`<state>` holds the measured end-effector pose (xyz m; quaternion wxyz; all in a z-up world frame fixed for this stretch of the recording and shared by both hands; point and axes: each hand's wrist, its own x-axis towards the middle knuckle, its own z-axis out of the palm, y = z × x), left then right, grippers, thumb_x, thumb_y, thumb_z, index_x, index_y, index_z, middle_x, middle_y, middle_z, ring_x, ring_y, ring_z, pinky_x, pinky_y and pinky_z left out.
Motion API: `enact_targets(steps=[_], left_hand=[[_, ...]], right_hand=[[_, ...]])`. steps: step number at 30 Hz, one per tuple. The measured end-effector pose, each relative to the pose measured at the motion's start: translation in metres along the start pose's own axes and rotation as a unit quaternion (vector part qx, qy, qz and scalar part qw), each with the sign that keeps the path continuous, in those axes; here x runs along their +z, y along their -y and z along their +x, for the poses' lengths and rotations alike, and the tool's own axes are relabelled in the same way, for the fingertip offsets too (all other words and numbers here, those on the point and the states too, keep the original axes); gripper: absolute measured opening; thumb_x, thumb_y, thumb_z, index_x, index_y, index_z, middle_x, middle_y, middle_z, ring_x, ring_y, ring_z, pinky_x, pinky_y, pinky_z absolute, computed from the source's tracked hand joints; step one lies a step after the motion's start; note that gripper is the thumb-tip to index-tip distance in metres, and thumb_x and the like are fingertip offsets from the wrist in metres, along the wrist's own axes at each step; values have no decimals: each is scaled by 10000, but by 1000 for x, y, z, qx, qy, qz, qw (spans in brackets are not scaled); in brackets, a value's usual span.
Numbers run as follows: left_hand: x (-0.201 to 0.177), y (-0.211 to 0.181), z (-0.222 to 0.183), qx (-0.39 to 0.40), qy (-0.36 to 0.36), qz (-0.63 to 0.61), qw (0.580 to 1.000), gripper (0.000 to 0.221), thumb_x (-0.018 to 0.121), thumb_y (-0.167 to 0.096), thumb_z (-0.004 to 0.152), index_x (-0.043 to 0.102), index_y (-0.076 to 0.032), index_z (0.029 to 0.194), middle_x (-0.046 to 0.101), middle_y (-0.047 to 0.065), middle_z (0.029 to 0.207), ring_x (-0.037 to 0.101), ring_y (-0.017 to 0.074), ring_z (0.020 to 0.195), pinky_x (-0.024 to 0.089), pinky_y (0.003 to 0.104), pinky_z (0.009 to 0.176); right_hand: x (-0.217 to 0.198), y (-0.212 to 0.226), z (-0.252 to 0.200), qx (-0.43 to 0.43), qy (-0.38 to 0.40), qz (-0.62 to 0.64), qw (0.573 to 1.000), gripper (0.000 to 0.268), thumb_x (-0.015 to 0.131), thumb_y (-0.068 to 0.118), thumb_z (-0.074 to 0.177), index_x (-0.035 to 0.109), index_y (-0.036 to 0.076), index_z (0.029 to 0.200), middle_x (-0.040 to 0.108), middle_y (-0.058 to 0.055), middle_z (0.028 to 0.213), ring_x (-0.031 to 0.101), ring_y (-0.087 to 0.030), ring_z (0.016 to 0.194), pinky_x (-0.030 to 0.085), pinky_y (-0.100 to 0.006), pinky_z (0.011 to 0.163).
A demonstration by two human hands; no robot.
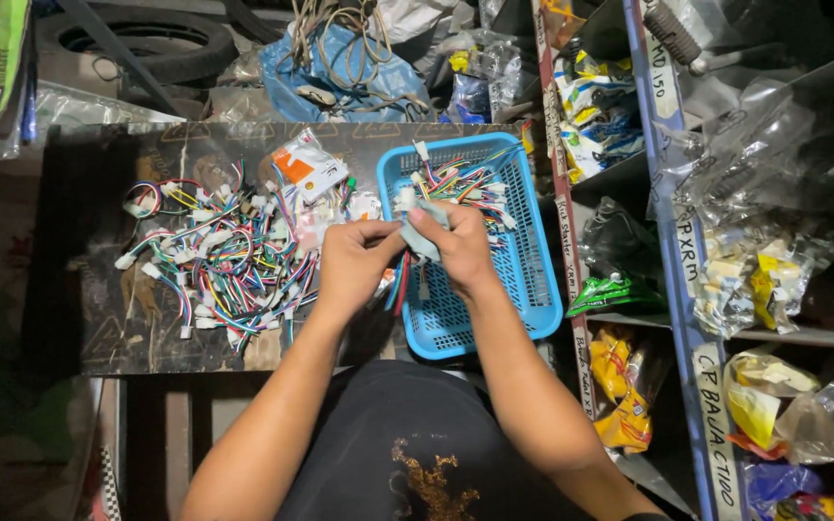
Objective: Cleaning and sorting motorcycle wire harnesses using a rag.
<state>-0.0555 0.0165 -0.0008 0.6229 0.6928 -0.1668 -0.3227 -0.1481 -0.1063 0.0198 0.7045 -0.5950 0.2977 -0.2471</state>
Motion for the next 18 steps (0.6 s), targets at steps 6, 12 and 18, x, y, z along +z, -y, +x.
enact_targets(steps=[6, 12, 18], left_hand=[[4, -13, -6, -17, 24, -4, 1000, 144, 792, -154, 863, 815, -68, 976, 776, 84, 769, 692, 86, 751, 582, 282, 716], [5, 6, 0, -14, 46, 1, 999, 168, 760, -147, 907, 806, -56, 1040, 781, 103, 798, 692, 103, 756, 589, 299, 687], [10, -12, -2, -37, 35, -102, 993, 183, 716, -81, 939, 746, 66, 1043, 751, 204, 786, 737, 197, 634, 639, 312, 571]], right_hand=[[5, 16, -13, -13, 0, -44, 999, 172, 830, 248, 868, 745, 123, 787, 604, 86, 620, 469, 0, 582, 400, -160, 550], [1, -3, -9, -25, -43, -21, 999, 140, 790, 218, 900, 738, 113, 822, 623, 89, 635, 496, 17, 585, 411, -152, 554], [-2, -5, -3, -14, -179, 177, 968, 154, 603, 198, 1005, 701, 85, 1044, 732, -57, 977, 691, -136, 868, 549, -336, 866]])
